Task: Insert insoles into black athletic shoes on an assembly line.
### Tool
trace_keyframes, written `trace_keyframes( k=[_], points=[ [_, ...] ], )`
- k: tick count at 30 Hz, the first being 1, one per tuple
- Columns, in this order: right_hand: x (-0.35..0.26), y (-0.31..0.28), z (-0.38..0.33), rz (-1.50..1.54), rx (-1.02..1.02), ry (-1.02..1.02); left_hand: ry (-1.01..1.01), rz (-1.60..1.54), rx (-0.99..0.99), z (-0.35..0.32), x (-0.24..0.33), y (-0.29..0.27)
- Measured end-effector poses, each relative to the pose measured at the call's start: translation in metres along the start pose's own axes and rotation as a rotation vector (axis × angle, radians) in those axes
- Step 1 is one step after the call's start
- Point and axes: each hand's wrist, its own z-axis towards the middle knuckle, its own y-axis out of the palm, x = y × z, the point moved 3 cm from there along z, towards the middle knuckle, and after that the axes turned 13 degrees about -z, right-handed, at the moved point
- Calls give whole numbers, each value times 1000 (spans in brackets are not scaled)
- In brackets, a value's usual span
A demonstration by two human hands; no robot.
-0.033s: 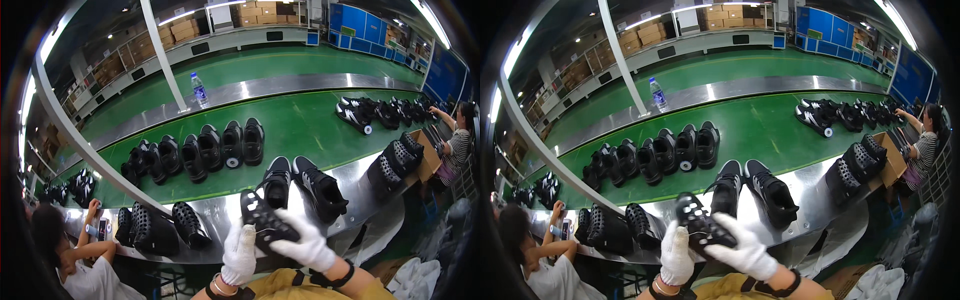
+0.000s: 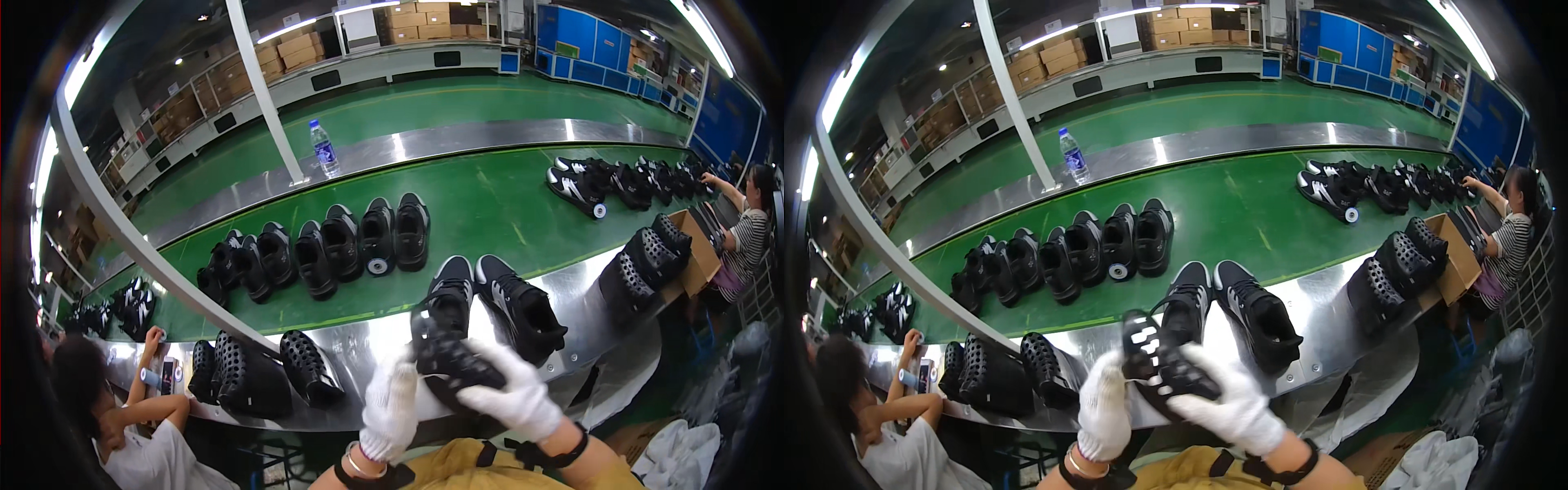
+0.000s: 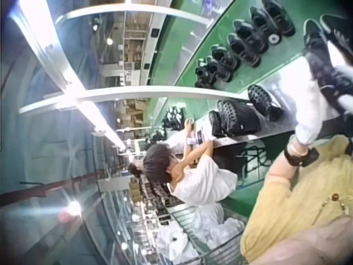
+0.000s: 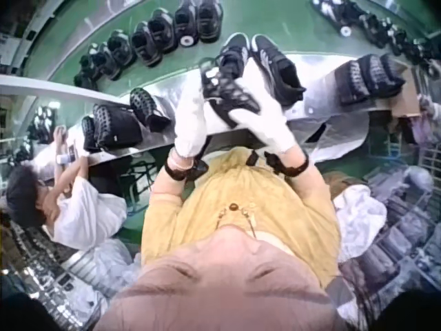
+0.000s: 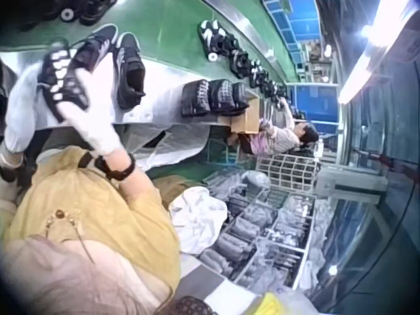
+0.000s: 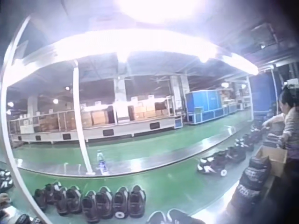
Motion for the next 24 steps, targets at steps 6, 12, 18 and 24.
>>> trace_keyframes(
  k=[6, 12, 18, 24],
  points=[
    [37, -82, -39, 47, 118, 456, 467, 648, -469, 79, -52, 22],
    [30, -103, -44, -26, 88, 492, 411, 1011, -563, 105, -42, 55],
    [9, -88, 0, -255, -228, 487, 440, 1121, -536, 103, -39, 53],
    [17, -72, 14, -224, -233, 500, 552, 874, -589, 120, -63, 42]
  ],
)
